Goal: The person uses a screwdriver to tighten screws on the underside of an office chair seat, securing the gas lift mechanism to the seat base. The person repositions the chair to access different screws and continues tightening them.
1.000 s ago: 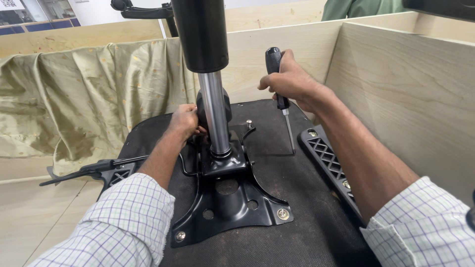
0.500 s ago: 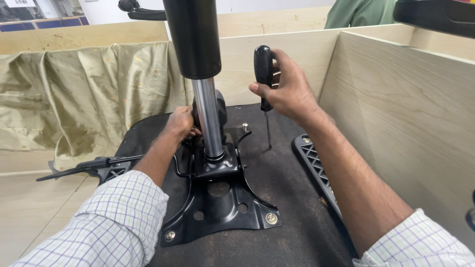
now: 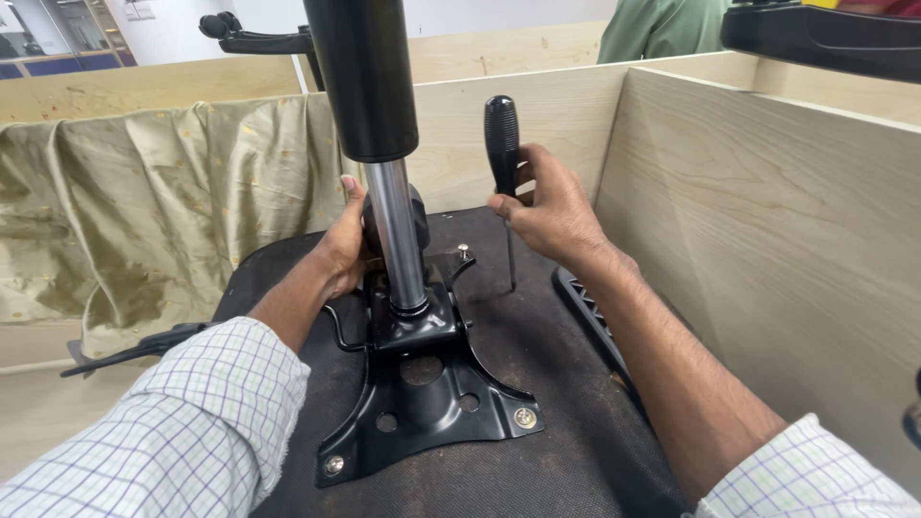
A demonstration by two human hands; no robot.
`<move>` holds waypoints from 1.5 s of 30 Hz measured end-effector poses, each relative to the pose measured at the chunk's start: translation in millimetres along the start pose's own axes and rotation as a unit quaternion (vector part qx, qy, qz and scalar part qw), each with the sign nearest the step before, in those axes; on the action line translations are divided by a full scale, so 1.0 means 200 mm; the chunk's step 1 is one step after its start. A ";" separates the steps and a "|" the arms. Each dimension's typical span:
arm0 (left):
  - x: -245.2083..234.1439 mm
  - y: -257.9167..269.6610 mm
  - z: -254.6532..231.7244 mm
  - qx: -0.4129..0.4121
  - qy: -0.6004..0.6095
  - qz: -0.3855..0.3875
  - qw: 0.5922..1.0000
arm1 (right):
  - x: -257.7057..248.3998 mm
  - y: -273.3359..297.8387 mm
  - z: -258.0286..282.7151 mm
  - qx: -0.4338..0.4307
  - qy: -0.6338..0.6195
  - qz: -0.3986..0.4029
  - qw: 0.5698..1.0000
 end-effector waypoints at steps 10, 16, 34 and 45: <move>0.17 0.04 -0.14 -0.048 0.073 0.117 0.989 | 0.01 -0.19 0.05 -0.095 -0.080 -0.116 0.985; 0.20 0.01 -0.11 -0.094 0.081 0.166 0.978 | 0.14 -0.28 0.01 -0.115 -0.070 -0.134 0.982; 0.18 -0.03 -0.07 -0.110 0.091 0.199 0.970 | 0.32 -0.35 -0.06 -0.096 -0.060 -0.078 0.990; 0.19 -0.02 -0.07 -0.113 0.094 0.188 0.971 | 0.29 -0.35 -0.07 -0.109 0.008 -0.118 0.987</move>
Point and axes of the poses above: each hand's wrist, its own y-axis away from the middle knuckle, its own x-axis out of the palm, z = x × y, the point moved 6 cm from there along -y, towards the middle knuckle, and after that the axes turned 1 degree about -z, right-handed, at the moved point
